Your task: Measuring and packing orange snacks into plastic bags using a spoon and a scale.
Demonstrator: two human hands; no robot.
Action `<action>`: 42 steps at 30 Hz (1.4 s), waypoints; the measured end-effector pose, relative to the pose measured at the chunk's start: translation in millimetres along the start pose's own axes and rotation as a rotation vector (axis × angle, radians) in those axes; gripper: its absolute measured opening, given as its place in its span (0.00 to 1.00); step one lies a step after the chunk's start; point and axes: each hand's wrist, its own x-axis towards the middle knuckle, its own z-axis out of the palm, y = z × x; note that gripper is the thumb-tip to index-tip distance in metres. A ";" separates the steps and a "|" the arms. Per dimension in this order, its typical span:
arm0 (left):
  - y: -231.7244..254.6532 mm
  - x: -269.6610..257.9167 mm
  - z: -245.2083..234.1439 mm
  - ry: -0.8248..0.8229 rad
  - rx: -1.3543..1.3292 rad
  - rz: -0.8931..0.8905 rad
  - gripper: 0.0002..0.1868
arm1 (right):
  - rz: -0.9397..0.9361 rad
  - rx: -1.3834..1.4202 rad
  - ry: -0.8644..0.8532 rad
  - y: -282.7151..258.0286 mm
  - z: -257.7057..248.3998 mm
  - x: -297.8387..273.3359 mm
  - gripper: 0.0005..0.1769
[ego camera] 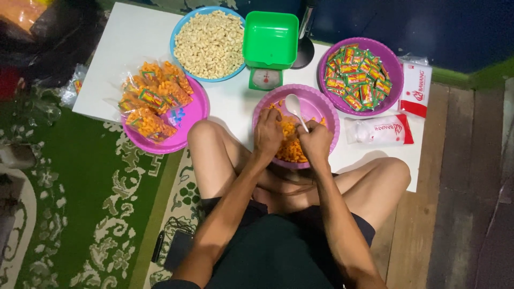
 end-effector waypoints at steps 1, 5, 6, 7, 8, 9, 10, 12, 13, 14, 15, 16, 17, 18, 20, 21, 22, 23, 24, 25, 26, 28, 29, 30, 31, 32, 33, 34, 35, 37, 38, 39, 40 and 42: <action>-1.9 -1.0 1.3 0.003 0.001 -0.004 0.10 | -0.003 -0.002 -0.004 -4.4 -4.3 -5.5 0.11; 0.7 0.2 -2.8 -0.093 0.071 0.134 0.03 | -0.041 0.083 0.071 -17.3 -21.2 -23.2 0.14; 3.4 -0.8 -7.4 -0.140 0.091 0.193 0.04 | -0.071 0.116 0.088 -18.5 -24.3 -28.5 0.16; 5.8 -0.4 -8.3 -0.138 0.091 0.194 0.04 | -0.073 0.116 0.088 -10.1 -20.0 -24.9 0.16; 7.4 -0.2 -10.0 -0.125 0.127 0.256 0.06 | -0.044 0.099 0.125 -1.8 -14.7 -21.7 0.14; 8.9 0.1 -11.7 -0.111 0.163 0.319 0.09 | -0.016 0.082 0.163 6.2 -9.2 -18.4 0.13; 6.3 -0.1 -9.7 -0.110 0.166 0.319 0.09 | -0.017 0.084 0.161 4.5 -11.1 -20.4 0.13; 2.1 -3.2 -4.4 -0.098 0.273 0.347 0.07 | -0.028 0.060 0.142 3.6 -15.9 -25.9 0.12; -1.2 -4.7 -1.0 -0.098 0.274 0.346 0.07 | -0.029 0.060 0.140 3.4 -17.5 -27.1 0.12; -4.5 -5.6 2.8 -0.097 0.268 0.325 0.08 | -0.030 0.044 0.137 3.1 -19.1 -28.0 0.12; -8.1 -6.3 6.7 -0.096 0.262 0.303 0.10 | -0.032 0.028 0.134 2.7 -20.6 -28.7 0.11; -7.8 -7.0 9.1 -0.098 0.262 0.298 0.10 | -0.031 0.025 0.130 5.1 -19.3 -25.9 0.11; -7.7 -7.9 11.7 -0.101 0.193 0.260 0.11 | -0.036 0.007 0.113 7.7 -17.8 -23.1 0.12; -7.7 -10.3 14.8 -0.106 0.122 0.222 0.12 | -0.039 -0.011 0.098 11.8 -16.1 -21.6 0.12; 0.1 -14.0 12.9 -0.065 0.136 0.218 0.08 | -0.011 0.011 0.118 6.8 -20.7 -27.4 0.12; 3.9 -12.1 12.0 -0.021 0.152 0.218 0.07 | 0.013 0.036 0.140 2.3 -23.3 -27.8 0.13; 0.6 -15.1 16.4 -0.024 0.151 0.216 0.07 | 0.015 0.034 0.139 6.8 -21.3 -27.5 0.13; -2.6 -18.1 20.8 -0.011 0.121 0.227 0.04 | 0.016 0.036 0.128 11.2 -19.2 -27.2 0.13; -6.1 -15.9 26.2 0.006 0.090 0.245 0.06 | 0.011 0.040 0.123 13.4 -17.7 -23.2 0.13; -3.6 -17.1 21.9 0.008 0.088 0.249 0.06 | 0.010 0.041 0.128 14.4 -19.0 -24.9 0.13; -1.5 -16.2 17.6 -0.015 0.050 0.283 0.05 | 0.023 0.038 0.140 13.9 -20.2 -24.5 0.14; 0.1 -16.1 11.7 -0.037 0.014 0.315 0.07 | 0.035 0.033 0.150 14.3 -22.2 -25.6 0.15; -0.3 -16.6 10.3 -0.045 0.014 0.362 0.09 | 0.044 0.037 0.146 15.2 -23.1 -26.9 0.15; -1.2 -13.1 9.2 -0.052 0.015 0.415 0.12 | 0.050 0.045 0.145 14.2 -23.9 -25.4 0.15; -4.9 -13.6 11.6 -0.049 0.017 0.419 0.12 | 0.047 0.048 0.148 12.6 -24.3 -25.4 0.15; -8.2 -15.7 13.9 -0.066 0.050 0.396 0.10 | 0.044 0.023 0.129 11.9 -24.7 -26.7 0.15; -11.4 -18.1 16.2 -0.082 0.083 0.373 0.09 | 0.041 -0.002 0.111 11.4 -25.2 -28.2 0.16; -7.7 -19.6 13.3 -0.080 0.084 0.376 0.09 | 0.038 0.000 0.114 11.2 -25.8 -30.1 0.16; -3.7 -21.0 10.3 -0.087 0.108 0.348 0.09 | 0.042 -0.004 0.113 10.9 -26.6 -32.0 0.16; 0.3 -16.2 10.0 -0.082 0.138 0.327 0.11 | 0.033 -0.001 0.117 6.8 -26.5 -28.0 0.17; 1.0 -18.1 11.8 -0.100 0.095 0.283 0.11 | 0.018 -0.034 0.104 7.0 -25.0 -28.5 0.16; 1.3 -20.1 13.7 -0.118 0.053 0.239 0.12 | 0.002 -0.066 0.091 7.5 -23.2 -29.0 0.15; 2.8 -19.9 13.0 -0.115 0.055 0.243 0.12 | -0.002 -0.063 0.093 6.3 -24.5 -28.7 0.15; 7.2 -21.4 12.0 -0.133 -0.083 0.241 0.13 | -0.040 -0.093 0.124 5.2 -28.5 -29.6 0.15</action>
